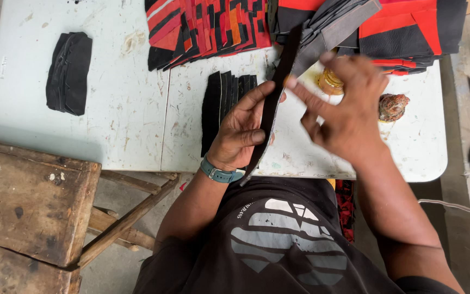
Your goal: The person holds a long black leather strip and rubs an amber adhesive from a jar onto its edge, working along the strip by hand. They then place the treated strip onto a growing stack of similar black leather pieces on the table and pick up the next strip to repeat the process.
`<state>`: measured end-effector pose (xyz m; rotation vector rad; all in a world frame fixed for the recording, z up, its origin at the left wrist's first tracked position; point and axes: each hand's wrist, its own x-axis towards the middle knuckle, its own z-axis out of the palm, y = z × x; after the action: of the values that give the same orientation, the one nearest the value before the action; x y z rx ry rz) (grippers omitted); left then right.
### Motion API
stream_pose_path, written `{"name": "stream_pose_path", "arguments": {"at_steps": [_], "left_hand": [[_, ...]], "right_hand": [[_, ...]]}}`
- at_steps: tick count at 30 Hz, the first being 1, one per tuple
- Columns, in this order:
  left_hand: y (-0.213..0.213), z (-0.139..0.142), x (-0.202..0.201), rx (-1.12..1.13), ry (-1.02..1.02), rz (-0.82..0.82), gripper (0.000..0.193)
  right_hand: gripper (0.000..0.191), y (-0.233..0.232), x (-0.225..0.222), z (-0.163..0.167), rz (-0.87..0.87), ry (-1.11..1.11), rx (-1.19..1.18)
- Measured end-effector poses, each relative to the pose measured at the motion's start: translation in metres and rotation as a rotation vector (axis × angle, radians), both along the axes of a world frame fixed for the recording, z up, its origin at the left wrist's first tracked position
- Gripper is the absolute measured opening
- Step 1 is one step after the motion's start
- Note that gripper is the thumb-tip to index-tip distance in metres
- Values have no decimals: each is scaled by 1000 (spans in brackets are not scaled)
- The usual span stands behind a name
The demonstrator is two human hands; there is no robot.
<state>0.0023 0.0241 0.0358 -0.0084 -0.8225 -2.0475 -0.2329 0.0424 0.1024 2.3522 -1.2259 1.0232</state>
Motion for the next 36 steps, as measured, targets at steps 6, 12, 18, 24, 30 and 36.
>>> {"name": "stream_pose_path", "arguments": {"at_steps": [6,12,18,24,30,36], "left_hand": [[-6,24,32,-50,-509,462,63],[-34,39,106,-482,-720,963,32],[-86,7,130,-655,-660,1139,30],[-85,-25,123,-527,-747,914,30],[-57,-28,132,-516,-999,654,29],[-45,-33,139,-588,-1243,501,24]], "right_hand": [[62,-51,-77,-3,-194,-121,136],[43,-132,-120,-33,-314,79,135],[28,-163,-131,-60,-406,2,308],[26,-150,-128,-57,-241,42,206],[30,-148,-110,-45,-305,-12,314],[15,-155,-116,-53,-221,-178,467]]}}
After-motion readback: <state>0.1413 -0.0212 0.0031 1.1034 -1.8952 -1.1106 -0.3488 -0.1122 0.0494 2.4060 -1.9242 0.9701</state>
